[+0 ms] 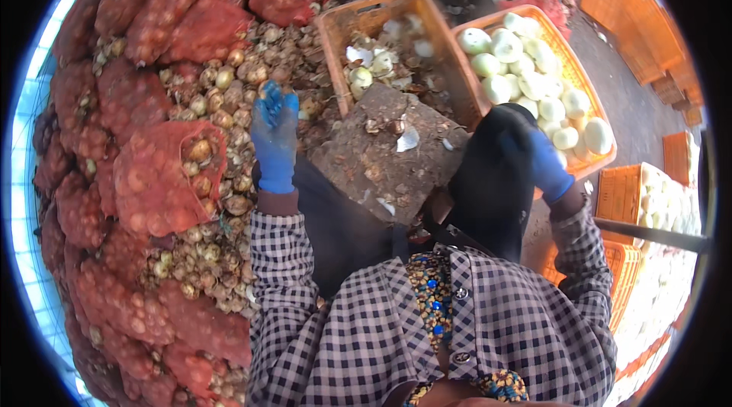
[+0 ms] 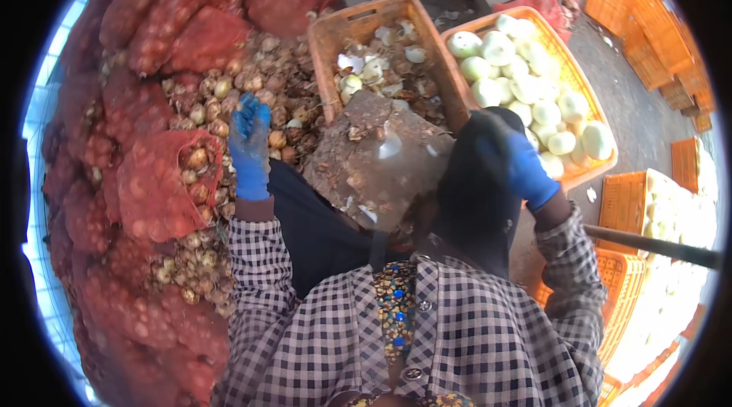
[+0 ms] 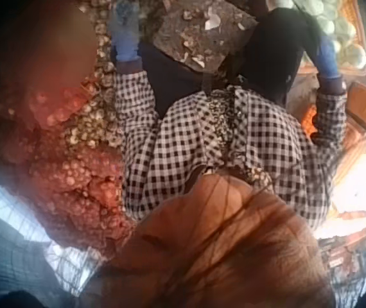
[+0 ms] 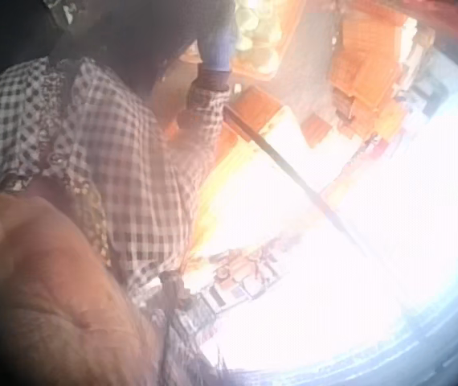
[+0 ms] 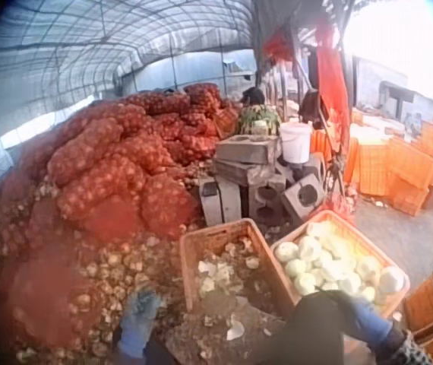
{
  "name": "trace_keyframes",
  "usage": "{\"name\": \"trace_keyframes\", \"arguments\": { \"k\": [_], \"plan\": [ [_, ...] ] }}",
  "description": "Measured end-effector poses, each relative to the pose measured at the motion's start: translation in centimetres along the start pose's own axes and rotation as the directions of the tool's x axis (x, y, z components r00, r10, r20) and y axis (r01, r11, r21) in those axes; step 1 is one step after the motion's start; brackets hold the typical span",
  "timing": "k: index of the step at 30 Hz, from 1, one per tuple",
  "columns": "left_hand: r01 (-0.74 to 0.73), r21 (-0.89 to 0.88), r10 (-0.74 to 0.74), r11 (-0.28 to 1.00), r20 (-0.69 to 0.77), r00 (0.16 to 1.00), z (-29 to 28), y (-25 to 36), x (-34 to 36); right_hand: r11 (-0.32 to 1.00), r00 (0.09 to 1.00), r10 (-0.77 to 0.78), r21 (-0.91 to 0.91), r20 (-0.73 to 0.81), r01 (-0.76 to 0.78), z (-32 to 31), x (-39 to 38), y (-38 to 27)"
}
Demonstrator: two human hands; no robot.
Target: The person sits cross-legged and peels onions one by one using a knife, removing the outer layers and placing the peeled onions into a basket. The person repeatedly picks onions from a large pile, trims them, and discards the peels.
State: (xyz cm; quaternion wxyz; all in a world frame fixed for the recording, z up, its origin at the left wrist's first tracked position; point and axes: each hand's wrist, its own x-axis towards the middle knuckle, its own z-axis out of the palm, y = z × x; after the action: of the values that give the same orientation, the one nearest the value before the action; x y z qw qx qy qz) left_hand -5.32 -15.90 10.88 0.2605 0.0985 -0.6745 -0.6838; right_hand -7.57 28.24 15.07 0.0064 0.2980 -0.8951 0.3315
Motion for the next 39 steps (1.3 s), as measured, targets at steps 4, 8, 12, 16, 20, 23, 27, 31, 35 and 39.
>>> {"name": "trace_keyframes", "arguments": {
  "k": [4, 8, 12, 16, 20, 23, 27, 31, 35, 39],
  "plan": [
    [-0.138, -0.070, 0.107, 0.988, -0.341, 0.934, -7.0, 2.1, -1.0, 0.989, 0.819, -0.076, 0.147, 0.569, -0.009, 14.2, 2.7, -4.3],
    [-0.030, -0.065, -0.015, 0.997, -0.603, 0.798, -15.9, 1.0, -6.6, 0.973, 0.829, 0.089, 0.132, 0.552, -0.192, 16.6, 6.0, -0.8],
    [0.289, -0.138, -0.286, 0.947, -0.771, 0.568, -22.7, -5.5, -14.2, 0.603, 0.694, 0.719, 0.464, 0.036, -0.649, 10.4, 11.0, 5.1],
    [0.511, -0.333, -0.568, 0.793, -0.706, 0.422, -24.1, -12.9, -18.2, 0.710, 0.832, 0.549, 0.484, 0.074, -0.512, 7.4, 11.3, 2.6],
    [0.679, -0.098, -0.565, 0.728, -0.646, 0.512, -25.2, -23.9, -22.4, 0.737, 0.821, 0.518, 0.363, 0.238, -0.570, 9.2, 8.8, -1.7],
    [0.871, 0.238, -0.651, 0.429, -0.586, 0.482, -19.8, -19.5, -17.9, 0.678, 0.746, 0.597, 0.311, 0.294, -0.666, 10.2, 6.3, -4.2],
    [0.771, 0.623, -0.672, 0.133, -0.515, 0.532, -14.0, -19.5, -22.1, 0.617, 0.677, 0.622, 0.287, 0.394, -0.733, 11.1, 4.9, -6.6],
    [0.950, 0.290, -0.773, 0.114, -0.575, 0.268, -11.9, -20.5, -23.0, 0.635, 0.696, 0.599, 0.294, 0.396, -0.714, 11.7, 5.2, -8.9],
    [0.999, 0.037, -0.774, -0.010, -0.633, 0.016, -11.5, -21.8, -21.9, 0.716, 0.754, 0.551, 0.261, 0.357, -0.647, 12.5, 5.2, -9.3],
    [0.993, -0.105, -0.766, 0.060, -0.643, -0.022, -10.7, -24.7, -19.9, 0.605, 0.679, 0.611, 0.313, 0.406, -0.732, 12.5, 5.4, -9.5]
  ]
}}
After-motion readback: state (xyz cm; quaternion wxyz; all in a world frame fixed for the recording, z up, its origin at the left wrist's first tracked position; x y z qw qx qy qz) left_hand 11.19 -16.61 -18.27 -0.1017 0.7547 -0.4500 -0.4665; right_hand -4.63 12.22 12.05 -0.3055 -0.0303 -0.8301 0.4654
